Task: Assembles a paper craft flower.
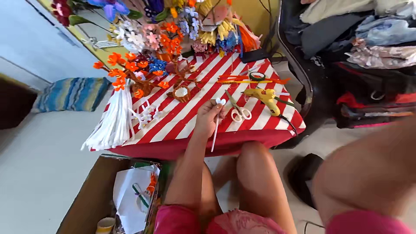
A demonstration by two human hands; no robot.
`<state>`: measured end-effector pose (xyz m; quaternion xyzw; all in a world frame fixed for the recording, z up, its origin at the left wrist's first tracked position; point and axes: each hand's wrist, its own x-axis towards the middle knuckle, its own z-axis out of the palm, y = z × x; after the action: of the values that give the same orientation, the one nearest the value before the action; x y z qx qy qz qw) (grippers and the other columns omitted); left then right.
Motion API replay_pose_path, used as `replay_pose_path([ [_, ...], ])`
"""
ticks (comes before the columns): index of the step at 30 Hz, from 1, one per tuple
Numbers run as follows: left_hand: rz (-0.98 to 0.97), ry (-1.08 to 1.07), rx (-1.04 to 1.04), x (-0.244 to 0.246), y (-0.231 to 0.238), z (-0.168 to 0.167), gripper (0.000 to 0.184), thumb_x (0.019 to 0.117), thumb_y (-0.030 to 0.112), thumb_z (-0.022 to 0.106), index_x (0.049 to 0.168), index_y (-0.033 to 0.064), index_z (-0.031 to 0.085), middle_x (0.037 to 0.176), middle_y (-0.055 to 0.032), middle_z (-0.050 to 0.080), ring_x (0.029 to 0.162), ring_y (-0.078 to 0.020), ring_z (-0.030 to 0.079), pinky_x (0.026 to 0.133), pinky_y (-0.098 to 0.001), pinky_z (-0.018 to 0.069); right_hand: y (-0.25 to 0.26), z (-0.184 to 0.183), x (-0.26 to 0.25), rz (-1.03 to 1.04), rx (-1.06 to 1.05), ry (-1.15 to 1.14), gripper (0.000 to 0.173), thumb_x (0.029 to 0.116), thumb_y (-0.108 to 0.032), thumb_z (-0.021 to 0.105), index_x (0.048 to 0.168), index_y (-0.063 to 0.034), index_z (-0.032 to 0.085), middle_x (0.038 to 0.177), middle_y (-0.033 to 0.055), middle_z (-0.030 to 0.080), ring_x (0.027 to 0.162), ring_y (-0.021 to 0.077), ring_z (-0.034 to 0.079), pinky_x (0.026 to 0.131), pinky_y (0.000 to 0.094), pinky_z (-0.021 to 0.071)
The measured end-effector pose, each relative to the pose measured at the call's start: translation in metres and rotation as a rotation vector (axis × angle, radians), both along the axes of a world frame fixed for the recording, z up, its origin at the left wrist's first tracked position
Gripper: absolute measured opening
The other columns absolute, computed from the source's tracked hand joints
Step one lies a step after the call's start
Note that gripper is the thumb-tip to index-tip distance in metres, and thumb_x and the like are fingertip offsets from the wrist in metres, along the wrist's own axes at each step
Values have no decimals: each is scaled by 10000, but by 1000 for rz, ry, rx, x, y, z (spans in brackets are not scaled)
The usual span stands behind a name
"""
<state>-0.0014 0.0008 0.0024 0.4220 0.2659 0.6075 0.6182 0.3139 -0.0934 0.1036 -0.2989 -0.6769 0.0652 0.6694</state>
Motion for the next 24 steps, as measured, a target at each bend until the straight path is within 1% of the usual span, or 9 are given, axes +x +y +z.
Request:
replay_pose_path([
  [2,-8,-14,-30,-2,1,-1,218,1015,-4,480,939,70,670,756,-2,669,650,-60,635,652,-217,564,59,22,-78,290,-56,136,194,1056,-271,518,1176,-168,629,1090,-64,692,993,93,671,889,297,569],
  [3,-15,-23,-35,-2,1,-1,214,1011,-3,491,926,67,675,755,-5,677,652,-60,639,654,-215,564,78,10,-107,333,-131,157,158,1043,-262,552,1118,-176,661,1043,-67,704,938,94,683,843,306,587],
  [6,-16,-26,-48,-3,-1,2,212,1003,-8,489,890,65,653,754,-12,683,659,-63,640,651,-213,555,108,-56,-153,238,-308,36,196,981,-26,532,1106,18,677,1081,70,678,943,101,652,835,301,567],
  [7,-7,-18,-56,-3,-2,4,206,995,-13,494,881,62,649,747,-15,682,655,-63,641,648,-212,554,113,-74,-159,217,-313,-20,221,953,12,527,1103,39,688,1104,100,673,983,112,650,863,303,568],
  [9,8,1,-82,-4,-4,6,189,977,-27,524,862,51,652,734,-17,684,645,-60,642,639,-210,553,116,-94,-164,237,-290,-126,216,913,39,557,1068,34,708,1114,110,680,1052,118,653,917,294,566],
  [12,-22,5,-123,-5,-7,5,184,966,-38,548,839,43,654,716,-19,672,635,-59,633,627,-206,542,117,-100,-164,277,-236,-245,184,855,42,610,996,35,727,1007,104,706,950,90,668,830,233,567],
  [14,-48,-7,-135,-5,-9,6,185,965,-43,548,838,41,654,706,-22,672,627,-58,632,623,-199,538,117,-102,-161,292,-211,-255,207,832,34,630,1019,29,719,995,87,716,940,76,671,834,227,568],
  [18,-74,-2,-115,-5,-10,8,196,964,-49,555,821,45,651,717,-18,684,648,-54,647,649,-200,552,114,-108,-151,385,-222,-229,250,871,-27,631,1117,-24,676,1025,28,705,946,32,665,834,227,580],
  [24,-113,-46,-161,1,-8,6,226,978,-46,531,813,44,656,706,-25,681,630,-59,640,633,-200,551,114,-101,-140,369,-161,-209,132,897,-4,652,1010,-48,703,1013,27,695,979,61,663,852,228,579],
])
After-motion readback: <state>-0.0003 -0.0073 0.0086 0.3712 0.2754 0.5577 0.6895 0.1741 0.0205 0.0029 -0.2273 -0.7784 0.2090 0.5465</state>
